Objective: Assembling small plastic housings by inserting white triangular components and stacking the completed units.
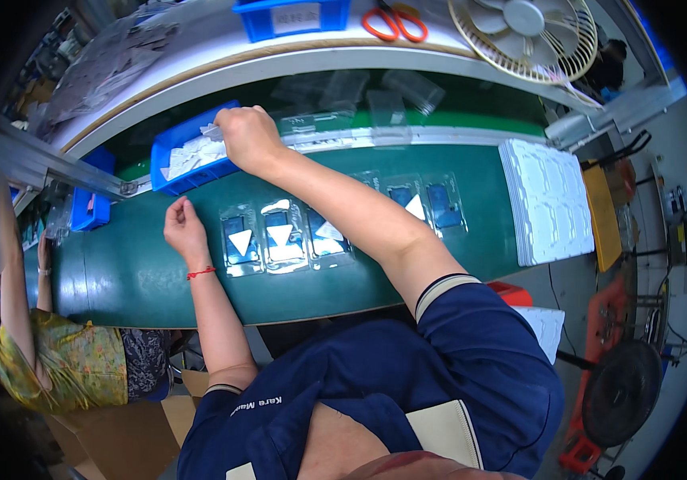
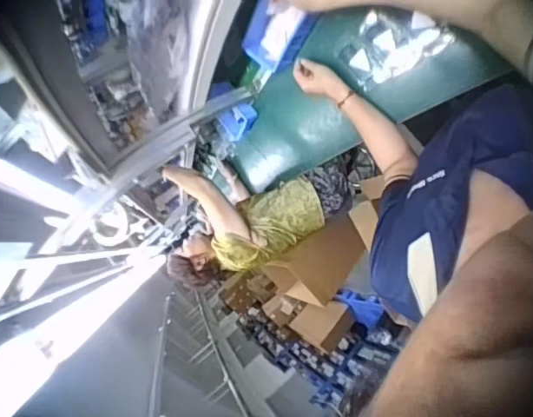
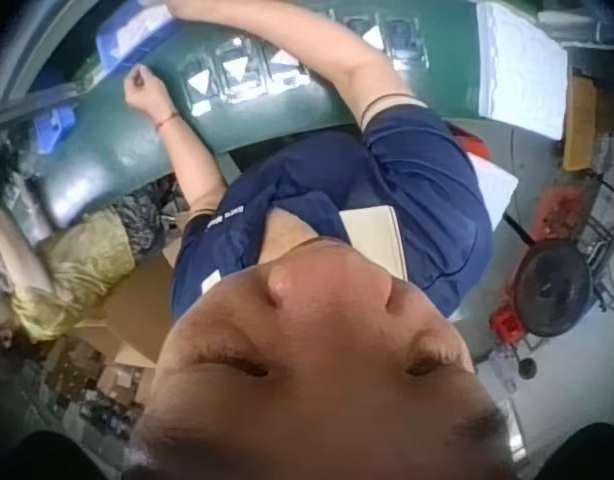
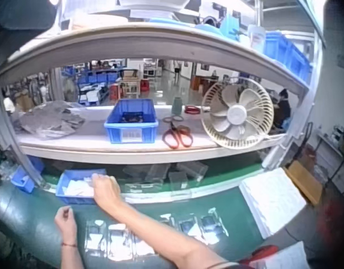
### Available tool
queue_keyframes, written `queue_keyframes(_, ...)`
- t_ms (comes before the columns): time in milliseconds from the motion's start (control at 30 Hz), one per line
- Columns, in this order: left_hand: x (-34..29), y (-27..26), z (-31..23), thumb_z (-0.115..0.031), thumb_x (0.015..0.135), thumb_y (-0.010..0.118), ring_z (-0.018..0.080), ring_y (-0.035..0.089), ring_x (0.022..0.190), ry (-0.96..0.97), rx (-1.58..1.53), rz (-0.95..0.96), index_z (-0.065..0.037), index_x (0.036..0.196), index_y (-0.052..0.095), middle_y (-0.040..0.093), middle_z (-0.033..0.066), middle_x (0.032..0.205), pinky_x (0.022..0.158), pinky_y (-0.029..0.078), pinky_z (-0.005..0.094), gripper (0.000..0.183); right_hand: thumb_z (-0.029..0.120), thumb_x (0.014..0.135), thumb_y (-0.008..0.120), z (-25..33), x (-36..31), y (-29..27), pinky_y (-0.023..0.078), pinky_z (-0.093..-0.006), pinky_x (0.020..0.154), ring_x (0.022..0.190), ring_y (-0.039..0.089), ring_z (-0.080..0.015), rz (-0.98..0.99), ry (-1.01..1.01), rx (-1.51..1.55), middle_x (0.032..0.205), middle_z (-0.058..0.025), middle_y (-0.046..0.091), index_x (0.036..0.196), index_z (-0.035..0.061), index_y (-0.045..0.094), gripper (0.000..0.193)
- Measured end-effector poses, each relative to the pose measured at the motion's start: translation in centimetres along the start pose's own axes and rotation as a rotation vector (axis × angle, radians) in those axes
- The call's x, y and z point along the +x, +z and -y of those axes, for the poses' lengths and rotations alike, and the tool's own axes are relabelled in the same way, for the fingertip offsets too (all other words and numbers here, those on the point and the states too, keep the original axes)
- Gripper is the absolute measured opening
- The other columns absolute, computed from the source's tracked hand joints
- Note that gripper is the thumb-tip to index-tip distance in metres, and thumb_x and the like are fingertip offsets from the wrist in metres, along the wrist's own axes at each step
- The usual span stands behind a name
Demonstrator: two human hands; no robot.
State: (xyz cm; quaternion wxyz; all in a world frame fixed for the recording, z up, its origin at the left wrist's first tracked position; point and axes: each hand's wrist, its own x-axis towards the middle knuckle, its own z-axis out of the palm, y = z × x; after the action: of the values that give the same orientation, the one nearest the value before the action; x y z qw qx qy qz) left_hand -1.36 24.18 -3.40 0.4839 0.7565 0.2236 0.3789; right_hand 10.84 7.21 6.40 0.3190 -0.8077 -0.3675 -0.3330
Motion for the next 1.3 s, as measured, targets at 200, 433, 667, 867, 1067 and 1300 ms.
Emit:
queue_keyframes(200, -0.6, -1.2, -0.6, -0.008, 0.088, 0.062, 0.0056, 0.056, 0.068, -0.003, 0.055, -0.047, 0.0, 0.096, 0.067, 0.065, 0.0023, 0.079, 0.063, 0.047, 0.0208, 0.012, 0.0, 0.088, 0.054, -3.7, -7.8, -13.1, 0.052, -0.0259, 0.071, 0.08, 0.063, -0.0144, 0.18, 0.764, 0.857, 0.09, -0.009, 0.066, 0.101, -0.0017, 0.062, 0.015)
queue_keyframes(433, -9.2, 4.7, -11.6, -0.01, 0.088, 0.065, 0.0116, 0.063, 0.084, -0.038, -0.434, 0.58, -0.001, 0.109, 0.064, 0.066, 0.0082, 0.1, 0.069, 0.054, 0.0255, 0.023, 0.002, 0.089, 0.058, -4.0, -14.4, -21.2, 0.051, -0.0241, 0.069, 0.075, 0.062, -0.0111, 0.133, 1.022, 0.857, 0.088, -0.0081, 0.068, 0.102, -0.0039, 0.065, 0.016)
queue_keyframes(667, -15.7, 9.0, -17.5, -0.003, 0.091, 0.055, 0.0138, 0.062, 0.097, -0.53, -0.743, 1.145, 0.003, 0.125, 0.05, 0.063, 0.011, 0.11, 0.076, 0.056, 0.0254, 0.035, 0.001, 0.087, 0.059, -1.9, -16.1, -21.2, 0.052, -0.024, 0.069, 0.076, 0.064, -0.0103, 0.168, 0.904, 0.721, 0.09, -0.0093, 0.07, 0.107, -0.0007, 0.067, 0.022)
queue_keyframes(867, -16.6, 9.5, -17.3, -0.001, 0.091, 0.054, 0.0141, 0.065, 0.088, -0.568, -0.65, 1.072, 0.004, 0.116, 0.057, 0.066, 0.0106, 0.102, 0.071, 0.057, 0.0247, 0.025, 0.002, 0.084, 0.061, -1.7, -17.8, -21.4, 0.054, -0.0258, 0.068, 0.076, 0.068, -0.0136, 0.121, 0.843, 0.448, 0.09, -0.0127, 0.071, 0.104, 0.0014, 0.069, 0.021)
queue_keyframes(1067, -15.4, 9.0, -16.0, -0.001, 0.089, 0.057, 0.0152, 0.067, 0.078, -0.448, -0.63, 0.924, 0.005, 0.111, 0.059, 0.068, 0.0126, 0.096, 0.067, 0.057, 0.0253, 0.022, 0.002, 0.084, 0.061, -3.2, -19.1, -22.7, 0.051, -0.0246, 0.064, 0.073, 0.066, -0.0117, -0.066, 0.96, 0.446, 0.08, -0.0068, 0.07, 0.099, 0.0019, 0.07, 0.018)
queue_keyframes(1300, 1.8, 4.2, -10.5, -0.009, 0.085, 0.062, 0.0243, 0.067, 0.075, 0.405, 0.363, 0.033, 0.001, 0.109, 0.064, 0.068, 0.0166, 0.097, 0.071, 0.052, 0.0335, 0.025, 0.004, 0.079, 0.063, -8.6, -24.6, -27.1, 0.049, -0.0343, 0.071, 0.074, 0.059, -0.0237, 0.121, 0.838, -0.099, 0.081, -0.0116, 0.063, 0.095, 0.0037, 0.07, 0.017)
